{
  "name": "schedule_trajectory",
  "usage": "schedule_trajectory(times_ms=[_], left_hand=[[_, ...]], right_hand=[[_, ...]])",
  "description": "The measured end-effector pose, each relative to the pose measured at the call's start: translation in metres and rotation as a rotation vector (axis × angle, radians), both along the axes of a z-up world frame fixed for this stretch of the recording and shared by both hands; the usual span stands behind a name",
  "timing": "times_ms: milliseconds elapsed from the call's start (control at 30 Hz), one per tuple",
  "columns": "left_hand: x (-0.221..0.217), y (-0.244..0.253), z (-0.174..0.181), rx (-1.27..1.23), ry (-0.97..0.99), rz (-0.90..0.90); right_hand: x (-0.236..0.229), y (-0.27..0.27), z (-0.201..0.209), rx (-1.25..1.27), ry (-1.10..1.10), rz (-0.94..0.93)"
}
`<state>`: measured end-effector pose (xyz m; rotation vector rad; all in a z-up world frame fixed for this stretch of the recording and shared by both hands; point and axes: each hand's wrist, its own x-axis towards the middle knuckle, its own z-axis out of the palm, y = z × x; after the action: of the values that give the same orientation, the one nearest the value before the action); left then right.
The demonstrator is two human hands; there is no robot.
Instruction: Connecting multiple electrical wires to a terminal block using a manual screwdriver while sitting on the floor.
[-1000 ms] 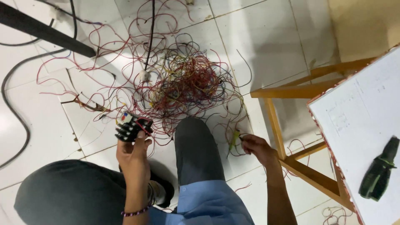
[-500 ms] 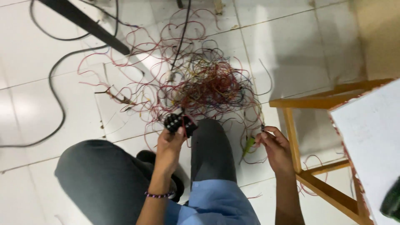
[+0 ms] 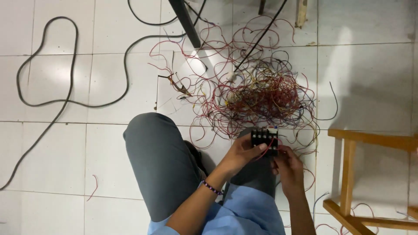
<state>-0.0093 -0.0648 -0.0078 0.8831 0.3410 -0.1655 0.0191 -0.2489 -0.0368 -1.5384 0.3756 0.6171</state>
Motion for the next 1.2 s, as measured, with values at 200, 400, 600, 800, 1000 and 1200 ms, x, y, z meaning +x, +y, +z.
schedule_trajectory(times_ms=[200, 400, 600, 800, 1000, 1200], left_hand=[[0.0, 0.001, -0.012, 0.2, 0.044, 0.021], [0.0, 0.004, -0.017, 0.17, 0.027, 0.018], [0.005, 0.017, -0.017, 0.254, 0.082, 0.178], [0.004, 0.026, -0.006, 0.352, 0.135, 0.267], [0.004, 0.029, -0.001, 0.335, 0.087, 0.283], [0.004, 0.03, 0.004, 0.336, 0.065, 0.253]], right_hand=[[-0.005, 0.0, -0.016, 0.063, -0.097, 0.159], [-0.005, -0.001, -0.016, -0.042, -0.034, 0.178], [-0.007, 0.009, 0.007, -0.117, -0.032, 0.231], [-0.004, 0.012, 0.013, -0.153, -0.071, 0.28], [-0.001, 0.014, 0.017, -0.242, -0.091, 0.303], [-0.001, 0.013, 0.021, -0.273, -0.049, 0.247]])
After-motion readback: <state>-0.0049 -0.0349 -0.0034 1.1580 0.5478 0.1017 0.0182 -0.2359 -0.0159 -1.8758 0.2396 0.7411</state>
